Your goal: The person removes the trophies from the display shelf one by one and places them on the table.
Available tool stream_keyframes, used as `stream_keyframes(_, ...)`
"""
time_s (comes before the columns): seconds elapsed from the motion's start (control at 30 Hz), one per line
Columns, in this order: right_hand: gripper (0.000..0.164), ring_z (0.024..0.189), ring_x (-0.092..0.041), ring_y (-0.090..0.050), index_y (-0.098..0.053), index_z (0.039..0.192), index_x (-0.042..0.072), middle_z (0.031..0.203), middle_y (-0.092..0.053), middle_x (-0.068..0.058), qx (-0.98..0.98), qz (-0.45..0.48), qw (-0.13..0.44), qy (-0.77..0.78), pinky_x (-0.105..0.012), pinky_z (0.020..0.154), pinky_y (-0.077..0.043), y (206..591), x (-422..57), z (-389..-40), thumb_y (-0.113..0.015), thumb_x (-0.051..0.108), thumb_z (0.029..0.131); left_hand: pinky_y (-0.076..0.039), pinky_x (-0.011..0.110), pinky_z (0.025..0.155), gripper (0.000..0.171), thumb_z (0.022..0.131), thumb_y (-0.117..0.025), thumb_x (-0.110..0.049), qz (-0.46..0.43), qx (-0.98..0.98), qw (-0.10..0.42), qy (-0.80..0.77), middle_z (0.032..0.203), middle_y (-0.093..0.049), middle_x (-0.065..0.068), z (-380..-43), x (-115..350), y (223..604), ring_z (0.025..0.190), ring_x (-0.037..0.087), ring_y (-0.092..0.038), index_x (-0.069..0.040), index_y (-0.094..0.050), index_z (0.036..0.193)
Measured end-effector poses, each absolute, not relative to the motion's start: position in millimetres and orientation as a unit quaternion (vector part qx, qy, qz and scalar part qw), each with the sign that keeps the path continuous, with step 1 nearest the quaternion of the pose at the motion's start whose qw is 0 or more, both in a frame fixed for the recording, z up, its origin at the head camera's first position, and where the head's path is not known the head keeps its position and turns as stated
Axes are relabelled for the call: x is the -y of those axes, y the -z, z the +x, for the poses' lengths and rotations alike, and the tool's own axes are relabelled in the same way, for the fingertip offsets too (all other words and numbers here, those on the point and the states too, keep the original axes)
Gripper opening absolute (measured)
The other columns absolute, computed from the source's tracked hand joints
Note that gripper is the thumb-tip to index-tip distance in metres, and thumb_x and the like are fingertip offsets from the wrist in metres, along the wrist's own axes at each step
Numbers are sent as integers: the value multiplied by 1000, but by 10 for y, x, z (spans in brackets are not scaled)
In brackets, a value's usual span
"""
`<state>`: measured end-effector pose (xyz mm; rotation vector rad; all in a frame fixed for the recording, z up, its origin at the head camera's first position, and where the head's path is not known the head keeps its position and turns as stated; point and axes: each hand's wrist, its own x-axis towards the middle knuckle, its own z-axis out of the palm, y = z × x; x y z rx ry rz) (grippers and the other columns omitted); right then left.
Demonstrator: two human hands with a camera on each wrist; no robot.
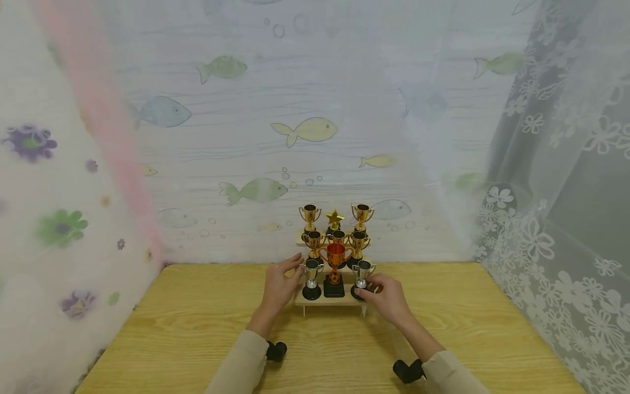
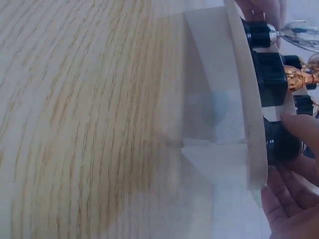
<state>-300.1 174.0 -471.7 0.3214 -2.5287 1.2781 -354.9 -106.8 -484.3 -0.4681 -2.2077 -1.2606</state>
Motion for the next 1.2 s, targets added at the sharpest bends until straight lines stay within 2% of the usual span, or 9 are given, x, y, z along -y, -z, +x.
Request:
stream_keyframes(0.43,21,75,-16,-61,-77,95,4,88,-70,-4,883,98,137,-439,-27,64,-50,4607,-1811,-2931,-87,16,81,-53,48,101,24,96,-71,-12,-183,831,255,459,126,-71,8,-3539,1048,4806,119,32,-66,2,-77,114)
stream_keyframes(0.67,22,73,-15,-59,-75,95,4,81,-69,-1,885,93,120,-439,-25,63,-49,4529,-1860,-2888,-87,15,81,-53,48,100,24,96,-70,-12,-190,833,263,448,126,-71,9,-3556,1048,4766,118,32,-67,1,-77,115)
stream_keyframes(0.93,22,72,-13,-58,-75,95,5,82,-67,-1,885,106,123,-436,-25,63,-48,4511,-1917,-2870,-88,18,81,-53,51,99,23,95,-71,-10,-192,834,263,445,125,-71,13,-3528,1070,4769,118,36,-65,4,-76,113)
stream_keyframes(1.2,25,75,-17,-60,-74,98,6,82,-68,-1,890,93,110,-433,-26,62,-48,4443,-1977,-2809,-86,23,83,-53,50,100,23,96,-71,-13,-183,838,254,448,126,-71,10,-3514,1081,4772,120,34,-65,0,-77,114)
